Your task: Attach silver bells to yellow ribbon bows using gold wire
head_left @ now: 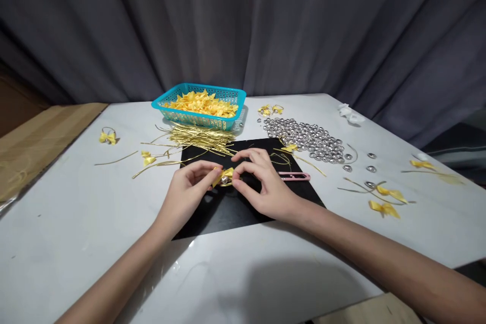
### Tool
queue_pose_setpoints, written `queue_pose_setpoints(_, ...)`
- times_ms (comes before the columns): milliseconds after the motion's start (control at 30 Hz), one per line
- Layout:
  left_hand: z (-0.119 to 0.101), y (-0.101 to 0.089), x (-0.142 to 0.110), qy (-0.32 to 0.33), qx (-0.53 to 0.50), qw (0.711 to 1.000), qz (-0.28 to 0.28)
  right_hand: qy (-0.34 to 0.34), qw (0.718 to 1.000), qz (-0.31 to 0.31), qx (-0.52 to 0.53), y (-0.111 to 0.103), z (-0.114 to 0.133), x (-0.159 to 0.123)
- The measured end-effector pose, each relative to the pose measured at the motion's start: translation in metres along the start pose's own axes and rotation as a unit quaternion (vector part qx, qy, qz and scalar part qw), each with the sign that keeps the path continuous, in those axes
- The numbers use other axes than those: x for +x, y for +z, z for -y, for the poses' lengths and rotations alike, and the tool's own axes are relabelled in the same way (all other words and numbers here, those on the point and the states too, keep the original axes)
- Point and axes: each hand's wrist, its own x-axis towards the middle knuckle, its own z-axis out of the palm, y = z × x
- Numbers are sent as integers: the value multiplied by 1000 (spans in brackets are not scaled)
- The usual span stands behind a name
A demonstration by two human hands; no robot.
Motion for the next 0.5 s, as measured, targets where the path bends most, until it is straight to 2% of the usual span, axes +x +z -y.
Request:
queue_pose_setpoints(100,-2,2,-3,13,9,1000,13,6,1000,-11,8,2,-1,0)
queue_pose_setpoints(267,-1,3,-5,-8,6,999,45,100,990,25,96,3,-4,3)
queue_pose_setpoints(500,1,4,-6,-36,-2,998,56,172,965,29,195,10,-4,4)
